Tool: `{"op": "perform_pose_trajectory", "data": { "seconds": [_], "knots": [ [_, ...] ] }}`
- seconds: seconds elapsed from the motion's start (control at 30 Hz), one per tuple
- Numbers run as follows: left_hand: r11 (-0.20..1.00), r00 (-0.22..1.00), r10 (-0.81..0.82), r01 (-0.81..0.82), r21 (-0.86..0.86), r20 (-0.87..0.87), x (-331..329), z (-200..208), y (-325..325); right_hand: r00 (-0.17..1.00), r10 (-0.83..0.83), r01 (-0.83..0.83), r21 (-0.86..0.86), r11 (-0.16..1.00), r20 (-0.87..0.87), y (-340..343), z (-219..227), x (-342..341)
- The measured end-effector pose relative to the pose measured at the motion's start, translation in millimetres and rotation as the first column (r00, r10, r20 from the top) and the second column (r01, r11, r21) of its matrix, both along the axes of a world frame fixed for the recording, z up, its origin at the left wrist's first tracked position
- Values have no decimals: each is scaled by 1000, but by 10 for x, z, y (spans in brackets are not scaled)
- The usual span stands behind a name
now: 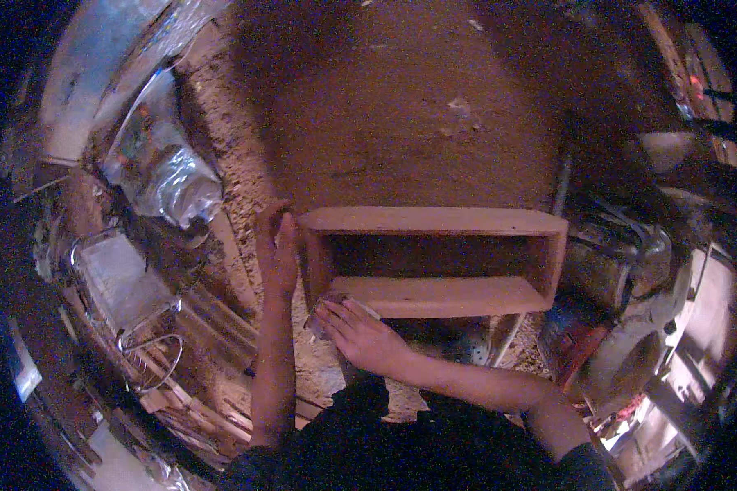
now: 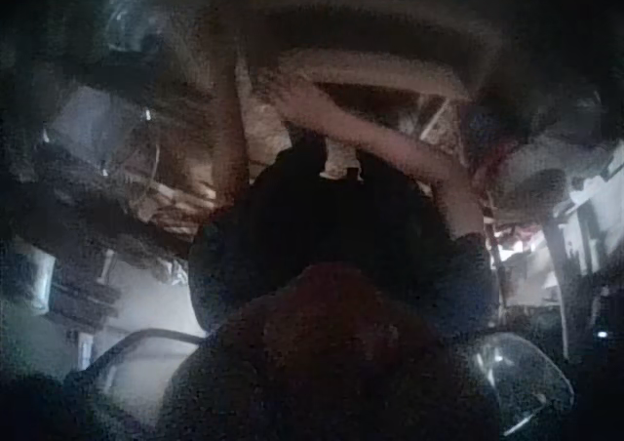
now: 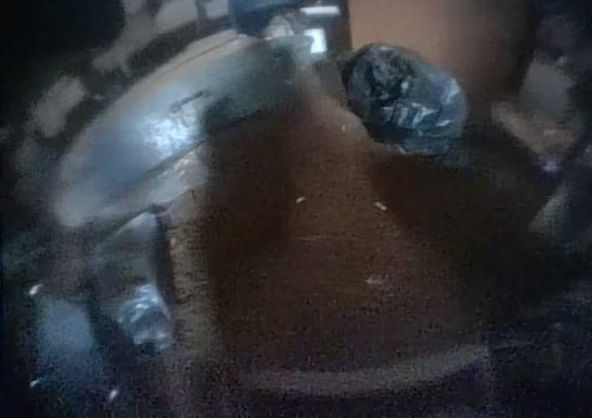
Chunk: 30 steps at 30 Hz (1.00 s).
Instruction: The person assembles a rectangular wooden frame by joining four pieces of wood on a workbench. They repeatedly align, press, and adjust the joints, then sand the edges with a sanding block. The person flips and repositions the frame multiple times to check fit and smoothness.
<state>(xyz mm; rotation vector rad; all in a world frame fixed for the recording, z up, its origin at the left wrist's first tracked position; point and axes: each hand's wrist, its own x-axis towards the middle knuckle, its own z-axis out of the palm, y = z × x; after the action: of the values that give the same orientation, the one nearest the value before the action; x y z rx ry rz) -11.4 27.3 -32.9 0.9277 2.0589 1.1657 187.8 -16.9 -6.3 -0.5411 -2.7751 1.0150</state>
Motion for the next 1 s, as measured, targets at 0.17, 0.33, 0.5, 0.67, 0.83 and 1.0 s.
{"op": "perform_pose_trajectory", "data": {
  "seconds": [0.17, 0.33, 0.5, 0.67, 0.83, 1.0],
  "knots": [
    [974, 961, -226, 219, -61, -160, 29, -174, 210, 987, -161, 160, -61, 985, -22, 84, 35, 600],
    [957, 925, -281, 250, -148, -255, 69, -181, 245, 852, -493, 512, -77, 856, 176, 63, 4, 1444],
    [957, 968, -237, 217, -194, -87, 98, -99, 279, 628, -749, 739, 141, 659, 209, -109, -99, 2002],
    [950, 945, -302, 286, -126, -128, 77, -96, 321, 429, -848, 858, 152, 490, 311, 19, -122, 2052],
    [955, 945, -287, 270, -120, -158, 6, -198, 285, 332, -935, 911, 213, 353, 128, 500, -81, 1991],
    [951, 924, -308, 300, -71, -226, -49, -327, 237, 348, -936, 919, 176, 353, 60, 1163, -136, 2013]
  ]
}}
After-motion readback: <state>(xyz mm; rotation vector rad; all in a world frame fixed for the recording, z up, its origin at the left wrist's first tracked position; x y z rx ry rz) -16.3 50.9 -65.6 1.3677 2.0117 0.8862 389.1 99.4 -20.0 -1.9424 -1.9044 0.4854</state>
